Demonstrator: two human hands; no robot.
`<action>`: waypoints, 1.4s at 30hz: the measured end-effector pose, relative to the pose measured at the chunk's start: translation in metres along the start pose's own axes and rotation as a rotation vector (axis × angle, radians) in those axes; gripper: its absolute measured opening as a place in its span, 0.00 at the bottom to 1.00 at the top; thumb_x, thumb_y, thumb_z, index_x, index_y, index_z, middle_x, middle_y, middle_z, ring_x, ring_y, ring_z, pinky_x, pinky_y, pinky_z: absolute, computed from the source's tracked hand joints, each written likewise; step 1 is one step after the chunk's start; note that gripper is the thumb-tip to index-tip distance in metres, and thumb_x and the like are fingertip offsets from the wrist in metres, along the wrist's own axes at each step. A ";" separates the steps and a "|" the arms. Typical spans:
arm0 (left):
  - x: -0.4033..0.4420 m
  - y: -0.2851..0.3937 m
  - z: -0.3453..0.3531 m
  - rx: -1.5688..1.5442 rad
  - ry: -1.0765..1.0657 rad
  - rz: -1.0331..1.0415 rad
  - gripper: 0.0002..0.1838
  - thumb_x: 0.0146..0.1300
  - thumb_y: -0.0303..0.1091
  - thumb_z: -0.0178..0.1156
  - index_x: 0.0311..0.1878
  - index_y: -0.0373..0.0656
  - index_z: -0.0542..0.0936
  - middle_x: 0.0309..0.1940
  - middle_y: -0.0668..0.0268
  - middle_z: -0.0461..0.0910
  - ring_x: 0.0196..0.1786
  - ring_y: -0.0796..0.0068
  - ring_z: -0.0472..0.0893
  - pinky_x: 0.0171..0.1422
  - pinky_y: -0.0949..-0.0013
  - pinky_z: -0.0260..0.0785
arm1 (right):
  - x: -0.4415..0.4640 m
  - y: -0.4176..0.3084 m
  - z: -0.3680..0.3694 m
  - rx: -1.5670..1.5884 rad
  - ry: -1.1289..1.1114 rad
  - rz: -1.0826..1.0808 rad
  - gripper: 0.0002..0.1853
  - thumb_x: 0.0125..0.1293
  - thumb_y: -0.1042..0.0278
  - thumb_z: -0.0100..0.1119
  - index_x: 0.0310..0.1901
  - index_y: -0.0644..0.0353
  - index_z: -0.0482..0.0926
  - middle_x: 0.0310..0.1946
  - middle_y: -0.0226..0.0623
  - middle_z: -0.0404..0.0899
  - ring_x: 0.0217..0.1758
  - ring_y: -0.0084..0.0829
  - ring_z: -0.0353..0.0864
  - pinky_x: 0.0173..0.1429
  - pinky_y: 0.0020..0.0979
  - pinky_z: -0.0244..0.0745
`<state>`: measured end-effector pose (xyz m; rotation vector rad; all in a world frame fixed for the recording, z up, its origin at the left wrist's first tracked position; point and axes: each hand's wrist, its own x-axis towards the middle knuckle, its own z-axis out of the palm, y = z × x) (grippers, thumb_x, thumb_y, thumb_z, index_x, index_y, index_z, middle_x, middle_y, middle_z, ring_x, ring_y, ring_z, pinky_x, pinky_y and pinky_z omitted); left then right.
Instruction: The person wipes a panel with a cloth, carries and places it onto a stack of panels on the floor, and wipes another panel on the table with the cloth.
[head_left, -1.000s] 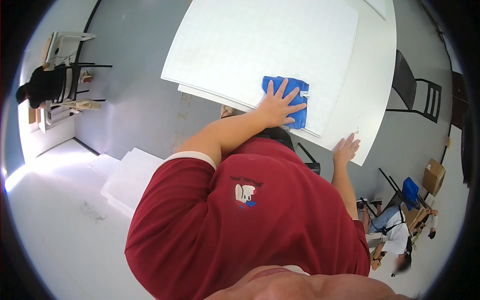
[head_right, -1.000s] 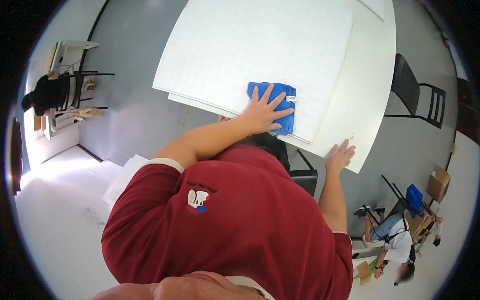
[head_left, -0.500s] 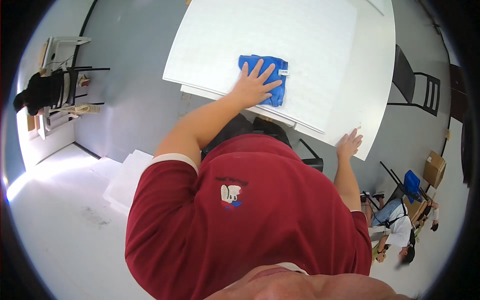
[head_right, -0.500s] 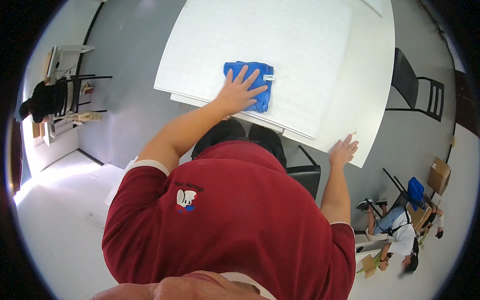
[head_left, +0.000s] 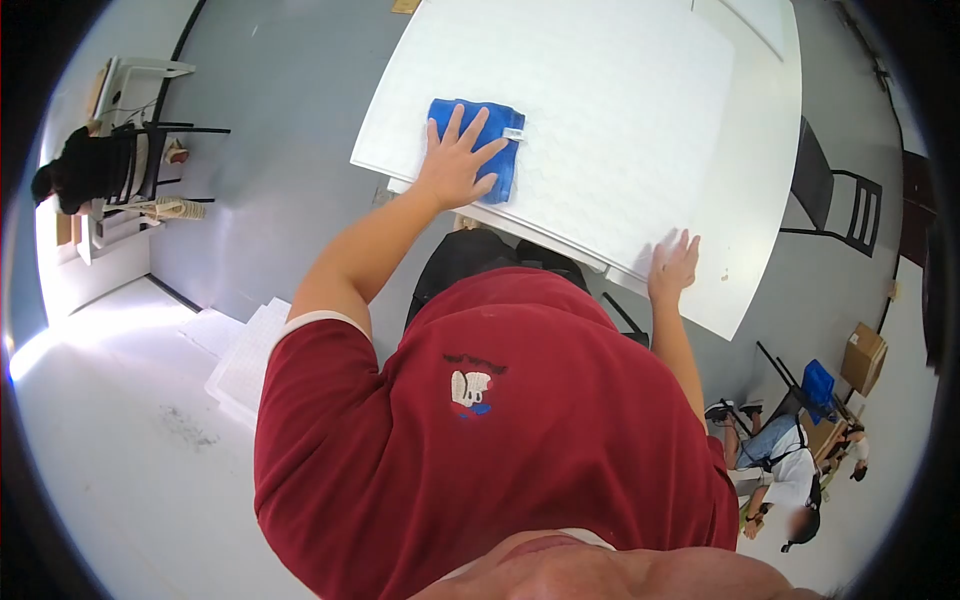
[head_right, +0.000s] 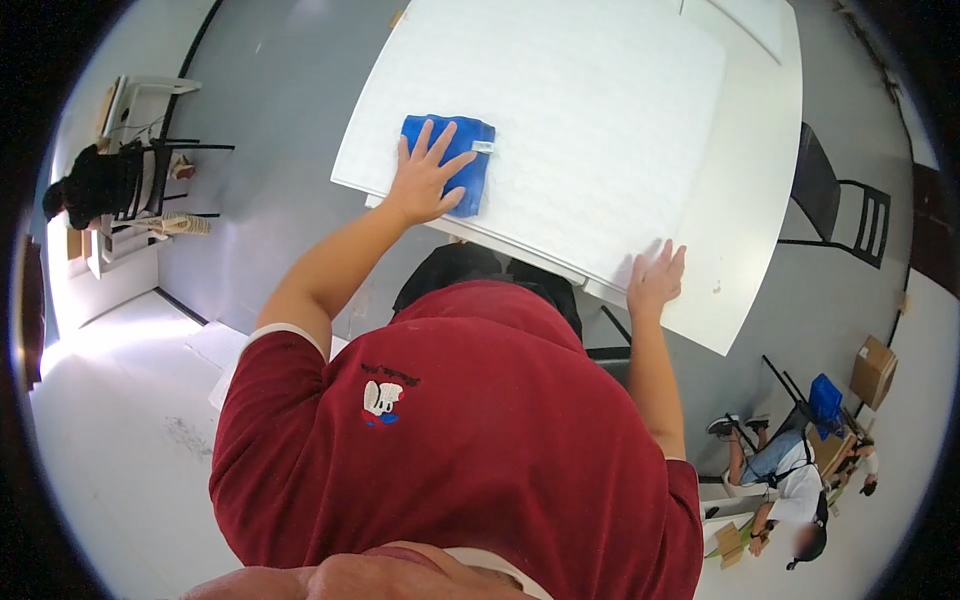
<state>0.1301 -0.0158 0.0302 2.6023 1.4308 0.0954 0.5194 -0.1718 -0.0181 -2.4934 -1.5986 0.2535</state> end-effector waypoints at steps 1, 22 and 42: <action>0.000 0.001 -0.002 -0.017 0.061 -0.025 0.31 0.55 0.48 0.60 0.64 0.63 0.68 0.71 0.56 0.50 0.72 0.43 0.47 0.67 0.33 0.44 | 0.001 -0.013 0.000 0.006 -0.036 0.013 0.36 0.64 0.50 0.51 0.69 0.56 0.53 0.71 0.55 0.43 0.73 0.51 0.45 0.66 0.59 0.47; -0.029 -0.107 0.007 0.029 -0.018 -0.160 0.28 0.62 0.47 0.54 0.66 0.64 0.64 0.72 0.59 0.49 0.73 0.48 0.45 0.71 0.38 0.39 | 0.008 -0.030 0.021 -0.045 -0.167 0.129 0.41 0.63 0.48 0.49 0.71 0.60 0.44 0.72 0.59 0.34 0.74 0.56 0.34 0.68 0.61 0.42; 0.068 -0.126 0.013 0.011 0.051 -0.127 0.27 0.65 0.46 0.50 0.67 0.57 0.62 0.72 0.55 0.49 0.72 0.43 0.47 0.71 0.39 0.41 | 0.004 -0.031 0.021 -0.081 -0.161 0.150 0.40 0.63 0.52 0.52 0.71 0.59 0.45 0.72 0.57 0.34 0.74 0.56 0.36 0.68 0.62 0.42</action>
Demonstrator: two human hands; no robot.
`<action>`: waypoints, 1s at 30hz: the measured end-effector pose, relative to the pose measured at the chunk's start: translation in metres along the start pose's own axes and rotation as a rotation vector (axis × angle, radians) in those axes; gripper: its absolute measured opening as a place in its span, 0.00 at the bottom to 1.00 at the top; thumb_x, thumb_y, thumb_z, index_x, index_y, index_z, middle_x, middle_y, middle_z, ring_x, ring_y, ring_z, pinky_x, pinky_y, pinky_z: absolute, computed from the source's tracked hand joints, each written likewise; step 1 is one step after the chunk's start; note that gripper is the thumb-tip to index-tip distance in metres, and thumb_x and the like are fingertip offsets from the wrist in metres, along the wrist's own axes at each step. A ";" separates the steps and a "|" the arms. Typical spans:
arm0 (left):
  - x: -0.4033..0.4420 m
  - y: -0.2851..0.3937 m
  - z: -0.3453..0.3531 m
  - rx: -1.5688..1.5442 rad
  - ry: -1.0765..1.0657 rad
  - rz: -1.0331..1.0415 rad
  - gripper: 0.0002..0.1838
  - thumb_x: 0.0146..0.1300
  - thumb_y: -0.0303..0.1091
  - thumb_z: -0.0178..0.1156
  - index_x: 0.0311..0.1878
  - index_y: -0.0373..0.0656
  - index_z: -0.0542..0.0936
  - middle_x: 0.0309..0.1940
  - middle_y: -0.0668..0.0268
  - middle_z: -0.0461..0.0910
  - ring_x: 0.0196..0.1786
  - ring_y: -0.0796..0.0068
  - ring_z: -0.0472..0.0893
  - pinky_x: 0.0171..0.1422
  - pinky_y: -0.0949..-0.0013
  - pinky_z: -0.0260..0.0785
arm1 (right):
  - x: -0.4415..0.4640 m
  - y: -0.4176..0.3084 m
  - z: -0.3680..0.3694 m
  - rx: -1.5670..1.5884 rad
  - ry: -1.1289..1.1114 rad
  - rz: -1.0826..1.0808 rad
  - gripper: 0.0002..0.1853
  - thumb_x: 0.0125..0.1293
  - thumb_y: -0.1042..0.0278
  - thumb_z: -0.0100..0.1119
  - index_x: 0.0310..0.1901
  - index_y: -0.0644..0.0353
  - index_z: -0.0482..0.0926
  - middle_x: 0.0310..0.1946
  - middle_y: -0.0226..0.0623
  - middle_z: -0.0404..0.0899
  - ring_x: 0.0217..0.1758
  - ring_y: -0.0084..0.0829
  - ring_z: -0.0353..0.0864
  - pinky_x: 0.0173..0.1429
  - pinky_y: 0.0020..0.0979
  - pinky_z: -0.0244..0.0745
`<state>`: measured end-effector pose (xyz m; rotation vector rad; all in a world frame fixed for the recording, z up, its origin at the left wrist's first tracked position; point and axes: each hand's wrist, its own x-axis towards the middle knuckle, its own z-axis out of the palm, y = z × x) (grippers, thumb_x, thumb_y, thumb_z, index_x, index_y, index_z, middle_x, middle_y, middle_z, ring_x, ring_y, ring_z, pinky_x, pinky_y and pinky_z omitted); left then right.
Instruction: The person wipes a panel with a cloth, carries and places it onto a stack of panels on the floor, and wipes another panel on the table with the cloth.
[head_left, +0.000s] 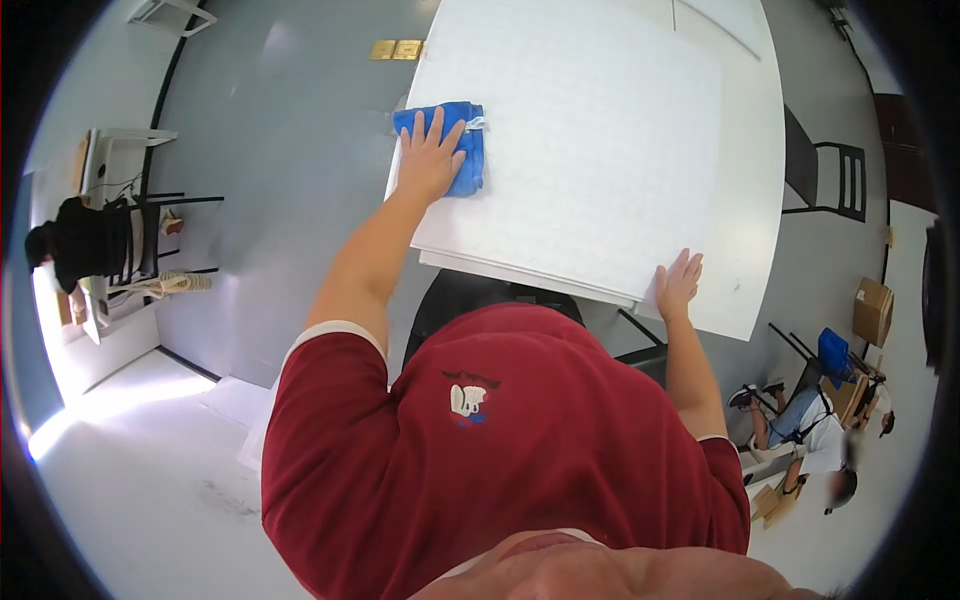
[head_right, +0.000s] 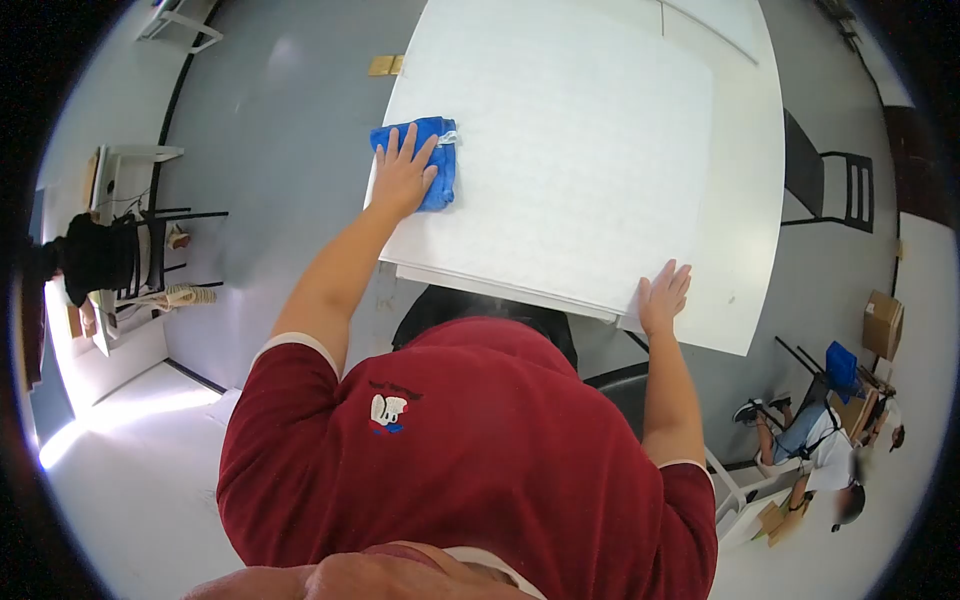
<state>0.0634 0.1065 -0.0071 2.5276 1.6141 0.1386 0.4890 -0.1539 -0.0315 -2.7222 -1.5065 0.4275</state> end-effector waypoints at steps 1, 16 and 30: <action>0.001 -0.001 -0.001 -0.006 0.006 0.009 0.27 0.65 0.46 0.50 0.67 0.57 0.62 0.71 0.55 0.49 0.72 0.43 0.47 0.71 0.40 0.42 | 0.001 0.001 0.002 -0.001 0.008 -0.005 0.40 0.63 0.52 0.52 0.71 0.59 0.45 0.72 0.57 0.34 0.74 0.56 0.36 0.68 0.62 0.42; 0.075 0.013 0.022 0.034 0.096 0.022 0.27 0.66 0.48 0.47 0.68 0.55 0.62 0.71 0.55 0.52 0.71 0.41 0.50 0.69 0.37 0.44 | -0.006 -0.010 -0.009 0.051 0.009 -0.018 0.40 0.63 0.55 0.53 0.70 0.60 0.45 0.71 0.59 0.35 0.74 0.57 0.37 0.68 0.61 0.42; 0.102 0.136 0.031 0.018 0.018 0.169 0.27 0.68 0.49 0.44 0.70 0.58 0.59 0.72 0.55 0.47 0.73 0.44 0.46 0.71 0.38 0.39 | -0.008 -0.016 -0.012 0.037 -0.022 0.035 0.41 0.62 0.54 0.54 0.70 0.59 0.45 0.72 0.57 0.34 0.74 0.57 0.35 0.68 0.62 0.42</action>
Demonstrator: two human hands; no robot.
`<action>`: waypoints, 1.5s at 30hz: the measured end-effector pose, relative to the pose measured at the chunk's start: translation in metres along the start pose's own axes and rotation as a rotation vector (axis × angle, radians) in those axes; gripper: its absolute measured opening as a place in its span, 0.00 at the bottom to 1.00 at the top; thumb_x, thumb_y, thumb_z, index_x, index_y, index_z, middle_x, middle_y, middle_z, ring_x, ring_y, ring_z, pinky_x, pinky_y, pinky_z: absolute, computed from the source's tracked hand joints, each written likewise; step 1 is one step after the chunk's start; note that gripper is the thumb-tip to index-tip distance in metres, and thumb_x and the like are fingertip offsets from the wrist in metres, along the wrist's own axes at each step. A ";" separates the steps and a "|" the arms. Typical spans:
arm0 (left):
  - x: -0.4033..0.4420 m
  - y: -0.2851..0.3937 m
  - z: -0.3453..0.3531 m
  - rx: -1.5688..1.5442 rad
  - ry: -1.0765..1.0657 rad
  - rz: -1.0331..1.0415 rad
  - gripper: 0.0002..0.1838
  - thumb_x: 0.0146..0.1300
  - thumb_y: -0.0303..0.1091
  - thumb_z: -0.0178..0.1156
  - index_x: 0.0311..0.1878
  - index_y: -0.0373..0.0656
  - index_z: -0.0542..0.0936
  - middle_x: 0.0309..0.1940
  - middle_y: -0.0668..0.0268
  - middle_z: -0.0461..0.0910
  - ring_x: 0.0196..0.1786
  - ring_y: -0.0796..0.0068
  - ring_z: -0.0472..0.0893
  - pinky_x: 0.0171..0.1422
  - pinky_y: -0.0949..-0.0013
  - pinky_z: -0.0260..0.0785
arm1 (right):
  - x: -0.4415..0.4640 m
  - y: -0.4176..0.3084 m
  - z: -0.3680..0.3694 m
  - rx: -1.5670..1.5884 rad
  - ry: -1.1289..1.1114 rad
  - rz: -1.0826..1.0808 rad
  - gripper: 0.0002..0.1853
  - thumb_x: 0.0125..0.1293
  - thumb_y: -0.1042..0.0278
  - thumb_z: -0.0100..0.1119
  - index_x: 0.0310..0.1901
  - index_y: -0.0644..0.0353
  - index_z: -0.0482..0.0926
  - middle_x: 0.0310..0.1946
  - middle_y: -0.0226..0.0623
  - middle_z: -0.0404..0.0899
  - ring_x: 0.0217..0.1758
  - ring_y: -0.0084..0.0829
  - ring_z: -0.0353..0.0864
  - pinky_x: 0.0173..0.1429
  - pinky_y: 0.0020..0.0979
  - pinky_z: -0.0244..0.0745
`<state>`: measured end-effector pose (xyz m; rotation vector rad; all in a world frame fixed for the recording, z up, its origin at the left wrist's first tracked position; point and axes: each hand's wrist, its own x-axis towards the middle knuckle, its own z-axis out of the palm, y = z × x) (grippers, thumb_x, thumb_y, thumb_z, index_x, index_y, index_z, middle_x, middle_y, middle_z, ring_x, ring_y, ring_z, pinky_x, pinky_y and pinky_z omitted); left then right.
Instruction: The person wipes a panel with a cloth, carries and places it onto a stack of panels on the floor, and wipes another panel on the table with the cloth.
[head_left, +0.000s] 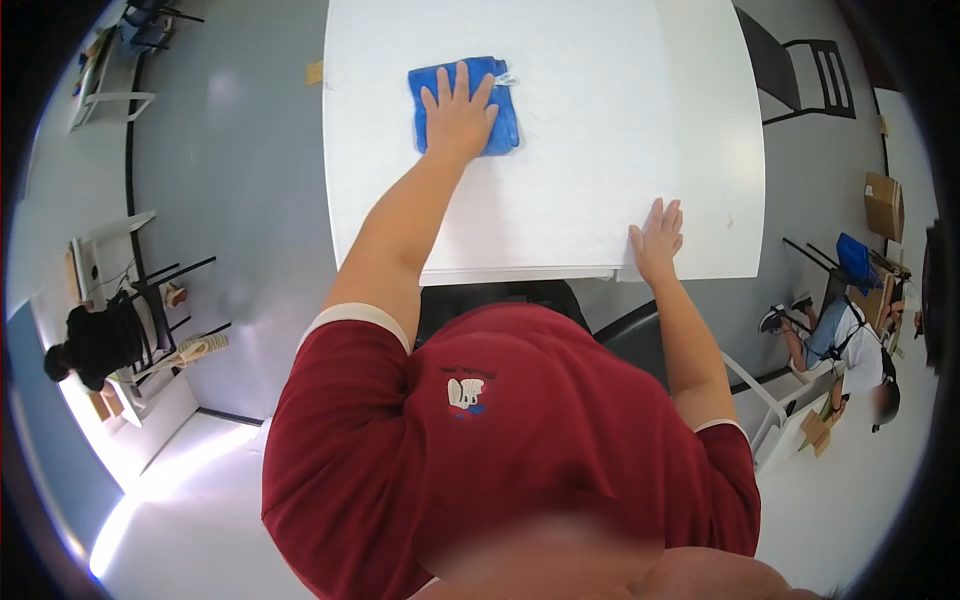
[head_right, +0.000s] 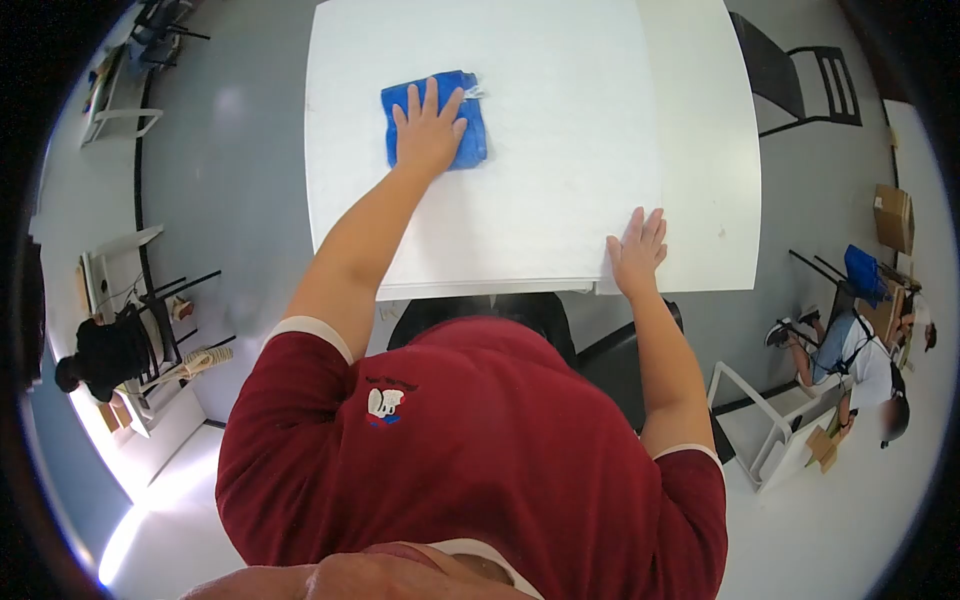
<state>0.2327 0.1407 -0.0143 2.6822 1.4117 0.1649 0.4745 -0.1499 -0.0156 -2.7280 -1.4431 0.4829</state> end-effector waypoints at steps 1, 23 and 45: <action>-0.003 0.002 0.002 0.002 -0.004 -0.006 0.27 0.68 0.49 0.44 0.70 0.58 0.59 0.72 0.55 0.47 0.73 0.44 0.46 0.71 0.38 0.39 | -0.001 -0.001 -0.001 0.006 0.000 -0.003 0.41 0.62 0.54 0.55 0.70 0.59 0.45 0.71 0.57 0.34 0.74 0.57 0.35 0.67 0.63 0.42; 0.027 0.136 0.019 -0.138 0.025 0.017 0.29 0.65 0.49 0.49 0.68 0.51 0.62 0.71 0.51 0.49 0.73 0.43 0.45 0.68 0.32 0.37 | -0.004 -0.009 0.000 0.070 -0.015 -0.021 0.43 0.61 0.55 0.56 0.70 0.62 0.44 0.71 0.60 0.31 0.74 0.60 0.33 0.66 0.67 0.40; 0.062 0.256 0.046 -0.248 0.013 0.154 0.35 0.60 0.50 0.55 0.67 0.45 0.62 0.70 0.48 0.49 0.72 0.39 0.46 0.67 0.31 0.40 | 0.002 -0.009 -0.007 0.116 -0.057 -0.019 0.43 0.60 0.56 0.56 0.70 0.65 0.45 0.70 0.63 0.32 0.73 0.63 0.33 0.66 0.68 0.38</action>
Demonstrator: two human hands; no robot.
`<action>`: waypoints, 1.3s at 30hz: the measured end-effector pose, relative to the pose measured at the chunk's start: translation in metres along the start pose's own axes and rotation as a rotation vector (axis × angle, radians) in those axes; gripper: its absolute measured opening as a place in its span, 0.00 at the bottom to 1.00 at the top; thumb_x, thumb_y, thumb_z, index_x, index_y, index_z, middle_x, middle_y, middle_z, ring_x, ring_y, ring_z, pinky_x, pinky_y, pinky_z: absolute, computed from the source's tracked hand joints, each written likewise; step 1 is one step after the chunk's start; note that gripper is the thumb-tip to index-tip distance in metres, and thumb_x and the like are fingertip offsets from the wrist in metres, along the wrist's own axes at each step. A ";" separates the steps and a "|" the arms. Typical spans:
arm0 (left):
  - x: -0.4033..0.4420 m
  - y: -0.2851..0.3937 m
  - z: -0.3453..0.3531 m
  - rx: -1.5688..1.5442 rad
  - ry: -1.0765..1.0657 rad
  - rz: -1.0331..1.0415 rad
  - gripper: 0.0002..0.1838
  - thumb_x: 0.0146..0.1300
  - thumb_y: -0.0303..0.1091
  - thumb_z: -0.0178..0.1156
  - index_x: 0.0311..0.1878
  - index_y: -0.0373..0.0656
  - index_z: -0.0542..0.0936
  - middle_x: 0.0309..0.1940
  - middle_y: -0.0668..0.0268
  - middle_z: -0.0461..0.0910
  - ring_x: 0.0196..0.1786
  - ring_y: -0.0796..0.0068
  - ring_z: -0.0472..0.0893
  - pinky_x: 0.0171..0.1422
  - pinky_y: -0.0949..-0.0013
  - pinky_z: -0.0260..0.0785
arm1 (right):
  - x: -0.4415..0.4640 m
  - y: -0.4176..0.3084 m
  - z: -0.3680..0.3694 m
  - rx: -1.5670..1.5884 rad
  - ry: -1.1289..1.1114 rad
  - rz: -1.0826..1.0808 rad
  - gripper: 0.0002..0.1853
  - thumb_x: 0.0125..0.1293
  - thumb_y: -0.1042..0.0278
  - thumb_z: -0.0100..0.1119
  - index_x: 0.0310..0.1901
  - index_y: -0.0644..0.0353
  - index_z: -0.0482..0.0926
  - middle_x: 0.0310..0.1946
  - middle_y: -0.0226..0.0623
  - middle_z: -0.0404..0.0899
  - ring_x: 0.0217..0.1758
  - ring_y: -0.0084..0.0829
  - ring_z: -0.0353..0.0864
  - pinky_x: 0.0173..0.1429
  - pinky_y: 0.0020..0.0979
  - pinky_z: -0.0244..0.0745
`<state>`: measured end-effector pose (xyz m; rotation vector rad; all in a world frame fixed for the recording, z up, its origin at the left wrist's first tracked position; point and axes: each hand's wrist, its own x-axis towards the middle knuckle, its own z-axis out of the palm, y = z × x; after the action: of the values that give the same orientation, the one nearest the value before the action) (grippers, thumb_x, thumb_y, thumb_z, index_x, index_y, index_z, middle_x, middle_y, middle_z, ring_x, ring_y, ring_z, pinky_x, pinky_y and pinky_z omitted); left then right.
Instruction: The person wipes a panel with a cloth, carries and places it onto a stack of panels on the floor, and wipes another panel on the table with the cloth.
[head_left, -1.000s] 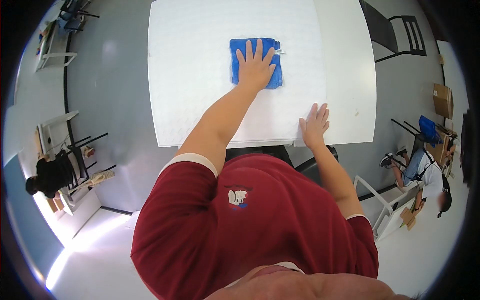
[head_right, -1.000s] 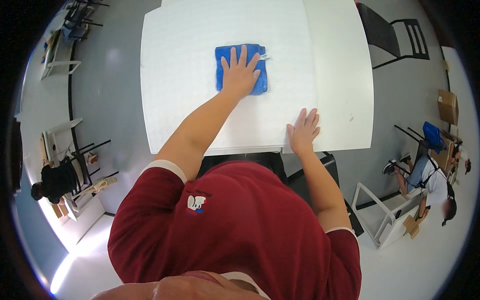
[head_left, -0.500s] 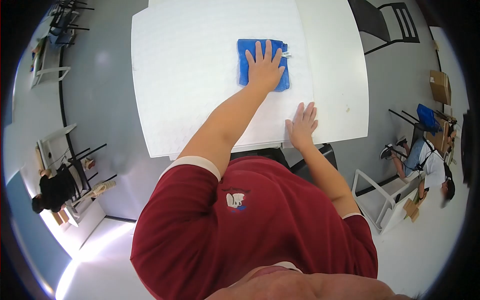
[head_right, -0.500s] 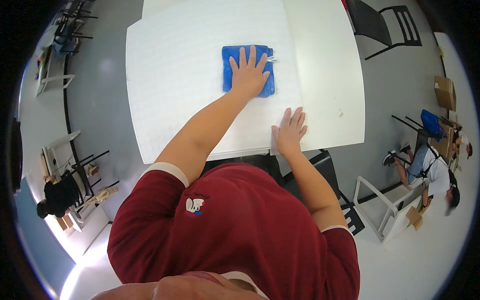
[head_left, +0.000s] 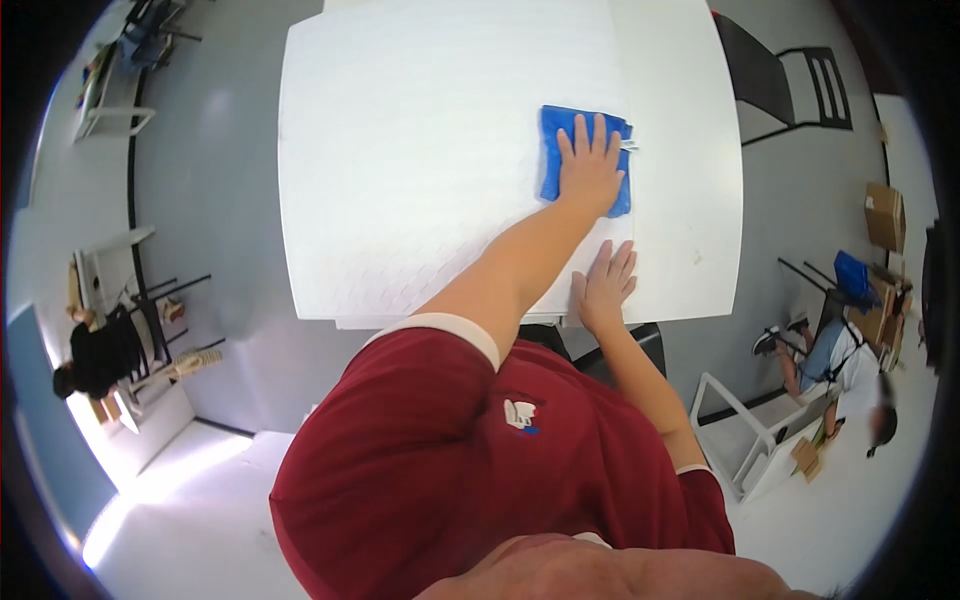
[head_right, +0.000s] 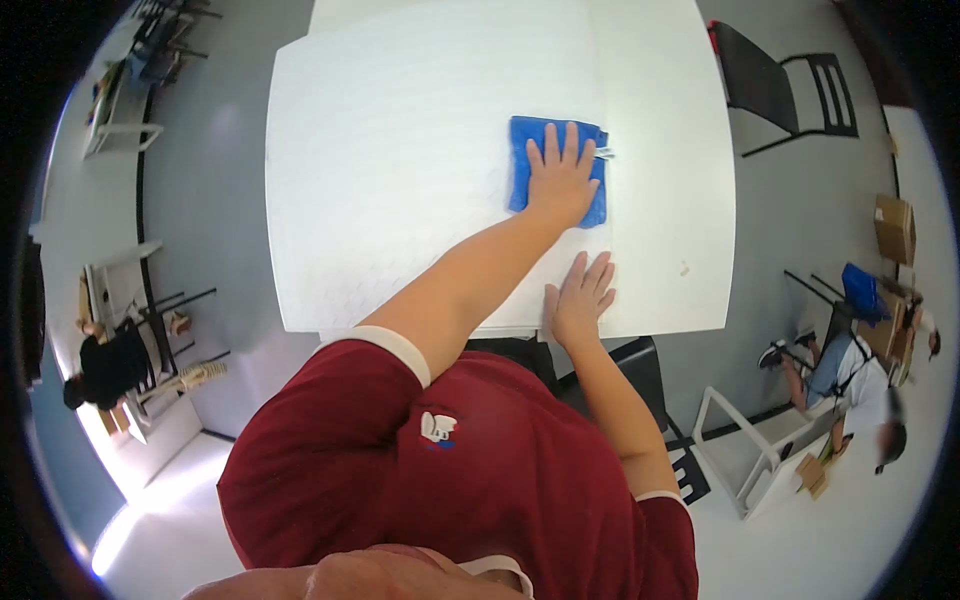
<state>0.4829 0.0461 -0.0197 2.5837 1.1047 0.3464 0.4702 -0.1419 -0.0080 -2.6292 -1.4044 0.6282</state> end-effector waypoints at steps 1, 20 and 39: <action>0.000 0.000 -0.001 -0.005 0.010 -0.003 0.35 0.60 0.50 0.55 0.67 0.45 0.62 0.71 0.48 0.48 0.72 0.39 0.46 0.67 0.31 0.39 | 0.000 0.000 0.000 -0.001 0.005 -0.005 0.43 0.60 0.56 0.56 0.70 0.65 0.45 0.70 0.63 0.32 0.73 0.63 0.33 0.66 0.68 0.38; -0.333 -0.331 -0.175 -0.269 0.040 -1.246 0.36 0.60 0.51 0.58 0.62 0.32 0.65 0.60 0.48 0.67 0.64 0.54 0.66 0.67 0.55 0.56 | 0.138 -0.084 -0.040 -0.258 0.260 -0.144 0.39 0.57 0.37 0.53 0.69 0.40 0.57 0.72 0.51 0.42 0.73 0.55 0.43 0.66 0.66 0.41; -0.360 -0.335 -0.160 -0.876 0.027 -1.258 0.28 0.65 0.45 0.55 0.58 0.29 0.67 0.52 0.53 0.74 0.55 0.64 0.74 0.59 0.63 0.65 | 0.052 -0.198 0.044 -0.159 0.349 -0.578 0.25 0.59 0.50 0.57 0.60 0.34 0.71 0.69 0.40 0.55 0.69 0.50 0.55 0.59 0.57 0.58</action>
<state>-0.0337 0.0318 -0.0318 0.8757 1.7763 0.3883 0.3244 0.0086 -0.0099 -2.1083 -2.0087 -0.0089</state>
